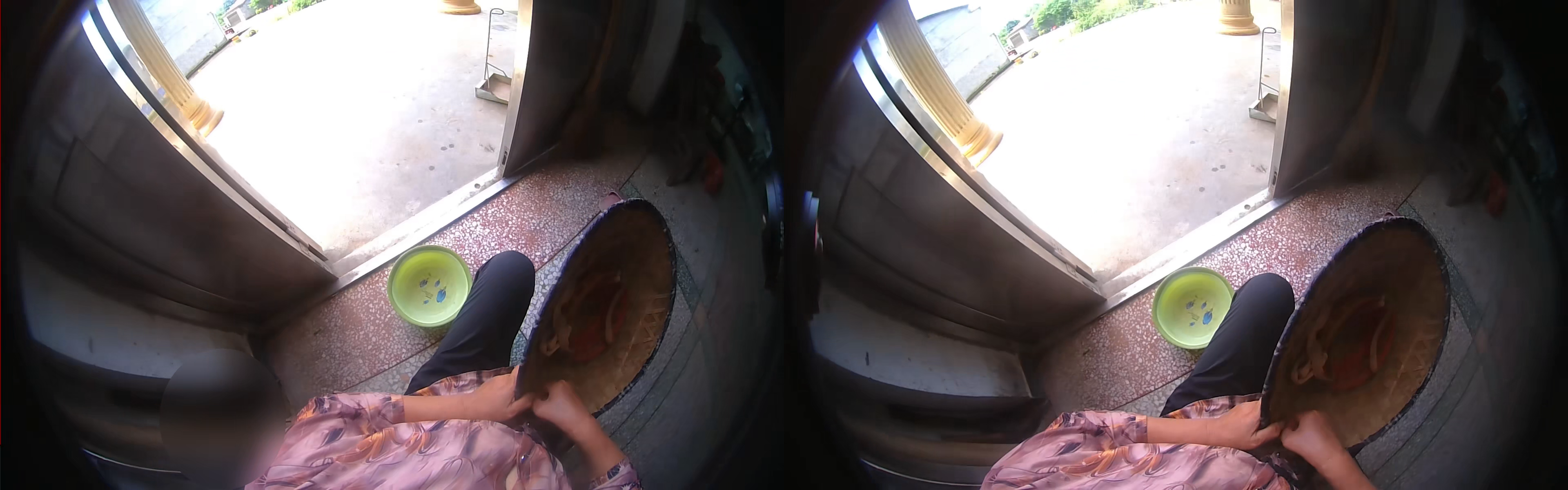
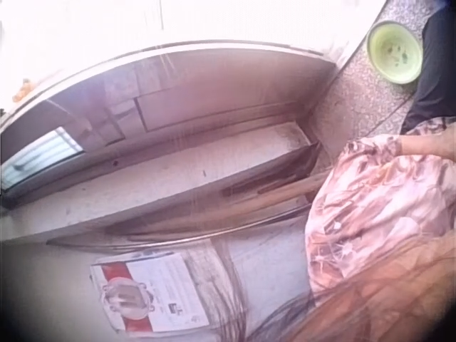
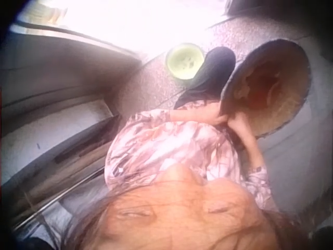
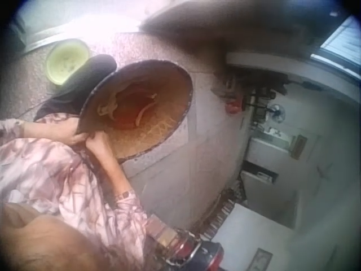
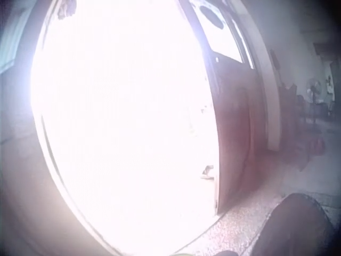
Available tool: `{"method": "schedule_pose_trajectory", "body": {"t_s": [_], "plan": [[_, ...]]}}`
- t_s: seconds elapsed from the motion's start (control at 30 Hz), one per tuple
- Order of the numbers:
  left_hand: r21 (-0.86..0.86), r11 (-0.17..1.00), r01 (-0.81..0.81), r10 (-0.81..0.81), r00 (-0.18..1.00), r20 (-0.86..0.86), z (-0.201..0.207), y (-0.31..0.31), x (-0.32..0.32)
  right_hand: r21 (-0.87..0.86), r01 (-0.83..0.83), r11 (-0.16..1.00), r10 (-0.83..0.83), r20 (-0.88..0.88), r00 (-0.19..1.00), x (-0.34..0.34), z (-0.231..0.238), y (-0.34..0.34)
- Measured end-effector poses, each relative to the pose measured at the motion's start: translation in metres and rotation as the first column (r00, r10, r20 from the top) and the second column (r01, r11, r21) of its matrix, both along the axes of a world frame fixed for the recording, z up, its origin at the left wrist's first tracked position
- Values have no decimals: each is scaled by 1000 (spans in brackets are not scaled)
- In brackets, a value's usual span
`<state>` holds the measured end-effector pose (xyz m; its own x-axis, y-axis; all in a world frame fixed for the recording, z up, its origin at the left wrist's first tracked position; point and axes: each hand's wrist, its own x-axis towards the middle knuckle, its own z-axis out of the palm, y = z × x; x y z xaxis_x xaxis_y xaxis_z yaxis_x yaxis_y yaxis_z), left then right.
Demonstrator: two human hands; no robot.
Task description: The recorder is repairing the strap of a bamboo woven hat and sewing a piece of fabric.
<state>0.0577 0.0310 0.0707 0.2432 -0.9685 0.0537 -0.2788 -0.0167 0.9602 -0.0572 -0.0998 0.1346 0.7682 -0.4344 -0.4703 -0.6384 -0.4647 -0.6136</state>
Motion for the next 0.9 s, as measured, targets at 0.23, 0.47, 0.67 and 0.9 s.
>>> {"method": "schedule_pose_trajectory", "body": {"t_s": [0.23, 0.47, 0.67, 0.9], "plan": [[73, 996, 44, -53, 990, 132, -14, 7, -17, 68, -99, 993, 101, -21, 995, -41, -54, -2], [77, 993, 91, -92, 996, 9, 6, 0, -1, 166, 251, 954, -284, 220, 933, -31, -20, 24], [222, 973, 55, 3, 968, -251, 29, -1, 23, 385, 345, 856, -396, 57, 917, -13, -21, 21], [261, 956, 136, -30, 928, -373, 13, -9, 32, 473, 386, 792, -488, 110, 866, -14, -42, 15]]}}
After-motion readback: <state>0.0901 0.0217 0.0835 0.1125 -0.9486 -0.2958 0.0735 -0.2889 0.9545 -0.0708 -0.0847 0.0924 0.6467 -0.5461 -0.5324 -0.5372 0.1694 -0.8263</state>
